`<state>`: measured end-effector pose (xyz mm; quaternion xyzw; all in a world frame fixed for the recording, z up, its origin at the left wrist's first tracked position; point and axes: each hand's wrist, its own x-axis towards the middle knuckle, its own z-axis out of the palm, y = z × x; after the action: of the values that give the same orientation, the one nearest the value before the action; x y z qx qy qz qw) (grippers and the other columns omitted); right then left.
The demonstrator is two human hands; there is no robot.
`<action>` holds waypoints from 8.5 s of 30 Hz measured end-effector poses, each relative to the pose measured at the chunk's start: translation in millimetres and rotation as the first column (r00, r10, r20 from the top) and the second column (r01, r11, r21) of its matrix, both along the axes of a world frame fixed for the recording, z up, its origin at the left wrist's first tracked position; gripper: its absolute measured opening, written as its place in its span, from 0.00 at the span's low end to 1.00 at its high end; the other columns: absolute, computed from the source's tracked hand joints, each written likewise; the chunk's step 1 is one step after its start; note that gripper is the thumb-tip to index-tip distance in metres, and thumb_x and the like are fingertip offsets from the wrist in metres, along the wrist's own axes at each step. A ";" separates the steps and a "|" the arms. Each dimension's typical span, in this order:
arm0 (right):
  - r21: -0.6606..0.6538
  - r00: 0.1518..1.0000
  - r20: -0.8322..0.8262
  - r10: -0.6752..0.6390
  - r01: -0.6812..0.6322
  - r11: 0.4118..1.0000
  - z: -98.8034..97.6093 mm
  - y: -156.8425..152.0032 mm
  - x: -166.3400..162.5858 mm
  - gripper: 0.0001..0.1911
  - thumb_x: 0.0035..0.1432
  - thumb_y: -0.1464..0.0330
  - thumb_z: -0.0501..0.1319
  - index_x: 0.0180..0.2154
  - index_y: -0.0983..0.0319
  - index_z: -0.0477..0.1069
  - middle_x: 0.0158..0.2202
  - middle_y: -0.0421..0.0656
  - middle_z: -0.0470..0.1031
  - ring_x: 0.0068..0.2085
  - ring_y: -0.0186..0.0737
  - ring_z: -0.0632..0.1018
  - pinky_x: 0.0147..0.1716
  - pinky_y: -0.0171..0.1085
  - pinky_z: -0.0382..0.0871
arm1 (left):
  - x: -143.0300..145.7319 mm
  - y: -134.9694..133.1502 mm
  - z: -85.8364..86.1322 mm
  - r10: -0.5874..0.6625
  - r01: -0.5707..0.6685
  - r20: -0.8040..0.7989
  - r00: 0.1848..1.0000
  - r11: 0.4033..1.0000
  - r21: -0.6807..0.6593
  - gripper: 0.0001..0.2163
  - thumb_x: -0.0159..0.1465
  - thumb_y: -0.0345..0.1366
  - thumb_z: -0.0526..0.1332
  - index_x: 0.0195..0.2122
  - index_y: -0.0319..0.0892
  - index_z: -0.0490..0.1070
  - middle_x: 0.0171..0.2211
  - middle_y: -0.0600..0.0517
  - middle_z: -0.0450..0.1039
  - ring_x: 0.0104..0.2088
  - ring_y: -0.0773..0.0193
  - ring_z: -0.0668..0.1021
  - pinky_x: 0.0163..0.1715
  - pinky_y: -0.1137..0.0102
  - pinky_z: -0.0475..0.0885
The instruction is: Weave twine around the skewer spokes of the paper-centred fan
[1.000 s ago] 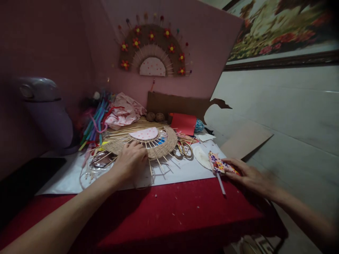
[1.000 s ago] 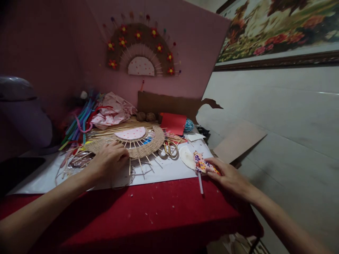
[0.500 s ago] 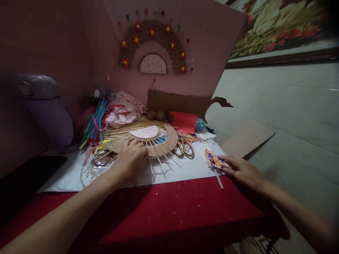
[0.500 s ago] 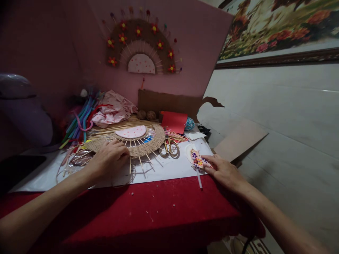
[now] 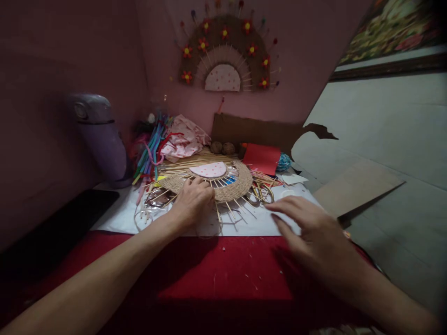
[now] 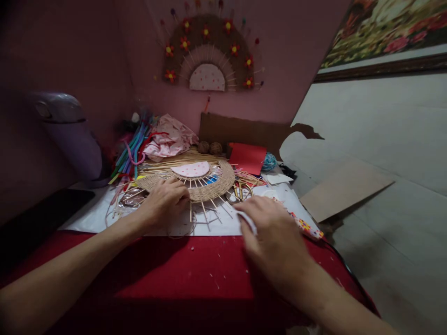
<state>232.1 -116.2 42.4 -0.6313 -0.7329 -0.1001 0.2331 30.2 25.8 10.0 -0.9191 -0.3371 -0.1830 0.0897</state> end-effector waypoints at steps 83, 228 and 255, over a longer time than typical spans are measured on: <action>0.331 0.949 0.147 0.279 -0.313 0.890 -60.7 97.8 -33.7 0.11 0.59 0.64 0.55 0.34 0.58 0.75 0.33 0.43 0.73 0.35 0.37 0.70 0.35 0.37 0.61 | -4.7 -11.3 10.4 -0.043 0.045 -0.013 0.999 0.989 0.140 0.05 0.59 0.34 0.58 0.27 0.42 0.71 0.30 0.49 0.74 0.38 0.55 0.69 0.37 0.61 0.58; 0.429 0.935 0.219 0.281 -0.350 0.833 -61.9 98.7 -33.4 0.09 0.59 0.68 0.56 0.32 0.57 0.75 0.30 0.40 0.73 0.34 0.34 0.70 0.32 0.35 0.59 | -6.5 -12.1 10.9 -0.076 0.076 -0.007 0.997 0.975 0.209 0.06 0.58 0.33 0.59 0.25 0.43 0.73 0.27 0.49 0.72 0.38 0.56 0.68 0.40 0.59 0.56; 0.436 0.936 0.204 0.286 -0.348 0.830 -62.4 98.9 -33.6 0.08 0.59 0.68 0.56 0.32 0.57 0.75 0.30 0.41 0.74 0.34 0.35 0.71 0.32 0.35 0.60 | -5.8 -11.5 9.2 -0.071 0.066 0.018 0.997 0.973 0.221 0.07 0.56 0.33 0.60 0.22 0.43 0.72 0.25 0.50 0.71 0.36 0.57 0.67 0.39 0.59 0.56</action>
<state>198.5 -17.3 -20.0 -0.4184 -0.7954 -0.2735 0.3428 24.3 14.3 19.2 -0.9122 -0.2840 -0.2338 0.1804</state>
